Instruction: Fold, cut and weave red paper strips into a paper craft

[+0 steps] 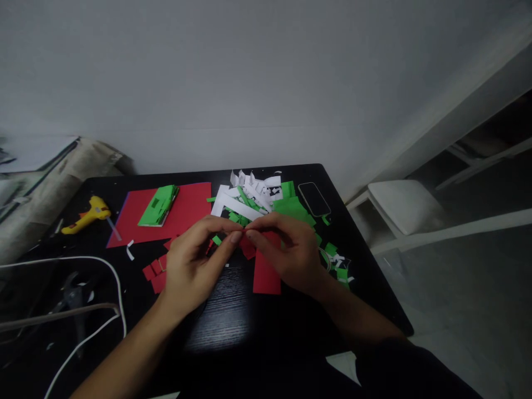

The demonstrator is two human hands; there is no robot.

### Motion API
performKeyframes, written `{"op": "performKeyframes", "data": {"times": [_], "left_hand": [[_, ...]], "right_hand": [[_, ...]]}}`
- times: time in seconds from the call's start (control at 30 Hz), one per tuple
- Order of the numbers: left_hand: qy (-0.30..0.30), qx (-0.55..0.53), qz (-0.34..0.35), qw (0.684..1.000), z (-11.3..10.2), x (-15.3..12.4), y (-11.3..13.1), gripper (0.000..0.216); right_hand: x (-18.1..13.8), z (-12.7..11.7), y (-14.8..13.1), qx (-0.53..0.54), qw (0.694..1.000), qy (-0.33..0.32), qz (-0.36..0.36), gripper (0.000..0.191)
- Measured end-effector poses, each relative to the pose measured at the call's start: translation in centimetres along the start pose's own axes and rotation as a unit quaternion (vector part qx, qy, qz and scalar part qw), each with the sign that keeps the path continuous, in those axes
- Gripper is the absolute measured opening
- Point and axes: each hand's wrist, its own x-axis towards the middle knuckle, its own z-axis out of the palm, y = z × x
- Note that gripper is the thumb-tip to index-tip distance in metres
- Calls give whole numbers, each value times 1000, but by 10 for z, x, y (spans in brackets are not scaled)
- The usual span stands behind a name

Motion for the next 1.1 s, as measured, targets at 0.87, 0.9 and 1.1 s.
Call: {"op": "performKeyframes", "data": {"times": [0.87, 0.9, 1.1], "left_hand": [[20, 43, 110, 993, -3, 7, 1, 18], [25, 45, 118, 992, -3, 7, 0, 19], [85, 94, 119, 985, -2, 4, -4, 22]], "right_hand": [[2, -1, 0, -36, 996, 8, -84, 8], [2, -1, -1, -42, 995, 14, -93, 8], [-1, -1, -4, -13, 999, 11, -41, 8]]}}
